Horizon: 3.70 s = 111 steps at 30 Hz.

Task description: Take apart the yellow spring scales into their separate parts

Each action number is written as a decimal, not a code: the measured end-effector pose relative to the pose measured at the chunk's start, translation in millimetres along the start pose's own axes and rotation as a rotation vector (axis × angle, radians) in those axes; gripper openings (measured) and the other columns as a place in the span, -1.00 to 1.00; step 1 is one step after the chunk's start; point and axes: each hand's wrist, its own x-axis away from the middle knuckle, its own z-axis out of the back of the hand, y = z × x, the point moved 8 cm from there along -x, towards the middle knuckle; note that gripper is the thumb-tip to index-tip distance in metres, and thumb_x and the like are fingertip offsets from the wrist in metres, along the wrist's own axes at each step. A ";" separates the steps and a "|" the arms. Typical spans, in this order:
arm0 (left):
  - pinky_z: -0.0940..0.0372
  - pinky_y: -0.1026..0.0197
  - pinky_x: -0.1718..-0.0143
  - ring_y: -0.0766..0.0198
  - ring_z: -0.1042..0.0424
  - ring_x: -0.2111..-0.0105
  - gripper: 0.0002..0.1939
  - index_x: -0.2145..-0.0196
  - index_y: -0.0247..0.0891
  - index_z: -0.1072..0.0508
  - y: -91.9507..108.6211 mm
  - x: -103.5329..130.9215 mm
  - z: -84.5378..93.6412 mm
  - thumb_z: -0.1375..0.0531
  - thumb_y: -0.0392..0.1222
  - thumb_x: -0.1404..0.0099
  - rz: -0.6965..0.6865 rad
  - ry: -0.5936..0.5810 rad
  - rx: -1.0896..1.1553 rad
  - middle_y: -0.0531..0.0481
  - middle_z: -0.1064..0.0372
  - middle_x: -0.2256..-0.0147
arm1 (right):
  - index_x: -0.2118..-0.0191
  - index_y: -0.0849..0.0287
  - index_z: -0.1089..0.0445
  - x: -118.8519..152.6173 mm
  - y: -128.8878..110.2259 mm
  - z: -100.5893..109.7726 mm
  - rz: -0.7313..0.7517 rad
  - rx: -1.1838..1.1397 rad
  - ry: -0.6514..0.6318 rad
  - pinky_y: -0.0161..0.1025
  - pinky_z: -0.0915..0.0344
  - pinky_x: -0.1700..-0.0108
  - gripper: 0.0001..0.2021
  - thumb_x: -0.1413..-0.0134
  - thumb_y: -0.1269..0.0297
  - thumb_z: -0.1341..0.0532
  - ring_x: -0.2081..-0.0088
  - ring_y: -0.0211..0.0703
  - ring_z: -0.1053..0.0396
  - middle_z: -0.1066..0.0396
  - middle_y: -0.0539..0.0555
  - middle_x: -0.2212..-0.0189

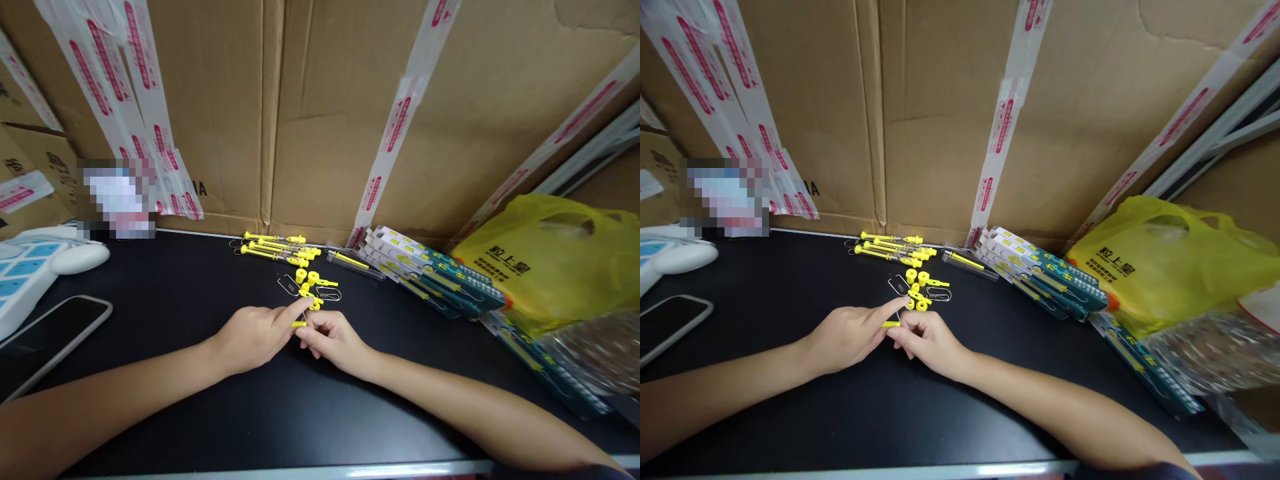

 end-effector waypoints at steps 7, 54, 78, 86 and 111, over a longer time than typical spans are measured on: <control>-0.22 0.27 0.56 0.30 -0.42 0.55 -0.58 -0.17 -0.39 -0.01 4.0 2.8 1.7 0.10 -0.27 -0.38 -0.064 0.011 -0.153 0.08 -0.39 0.49 | 0.61 0.20 -0.23 0.4 -4.4 2.9 0.068 0.114 0.011 -0.39 -0.14 0.51 -0.60 -0.15 0.06 -0.12 0.63 -0.36 -0.17 -0.24 -0.06 0.73; -0.23 0.35 0.56 0.32 -0.47 0.51 -0.61 -0.15 -0.27 -0.07 -4.3 -1.5 0.6 0.08 -0.23 -0.39 0.056 -0.086 -0.002 0.09 -0.46 0.44 | 0.56 0.23 -0.25 2.6 -2.0 -1.1 -0.091 -0.120 -0.006 -0.44 0.07 0.68 -0.60 -0.11 0.00 -0.13 0.75 -0.48 0.02 -0.15 -0.14 0.77; -0.24 0.31 0.61 0.24 -0.48 0.52 -0.58 -0.18 -0.17 0.04 -8.2 -4.1 -1.0 0.08 -0.22 -0.40 0.133 -0.156 -0.002 0.12 -0.47 0.42 | 0.52 0.20 -0.23 2.7 4.5 -0.5 -0.172 -0.104 -0.031 -0.45 0.03 0.71 -0.61 -0.14 -0.02 -0.07 0.78 -0.45 0.00 -0.15 -0.15 0.78; -0.26 0.30 0.58 0.23 -0.48 0.51 -0.56 -0.17 -0.18 0.01 -9.7 -1.0 -6.4 0.03 -0.23 -0.37 0.136 -0.174 -0.019 0.09 -0.47 0.39 | 0.59 0.22 -0.24 1.5 -12.0 9.3 0.018 0.169 0.043 -0.42 -0.11 0.53 -0.64 -0.18 0.16 -0.10 0.64 -0.41 -0.14 -0.21 -0.09 0.72; -0.21 0.33 0.59 0.21 -0.49 0.52 -0.63 -0.14 -0.18 -0.07 -25.3 -5.1 -10.4 0.11 -0.14 -0.41 0.263 -0.286 -0.040 0.01 -0.48 0.42 | 0.56 0.21 -0.24 0.7 -2.8 3.2 -0.124 0.070 -0.047 -0.44 -0.05 0.60 -0.59 -0.16 0.02 -0.08 0.71 -0.44 -0.05 -0.14 -0.13 0.76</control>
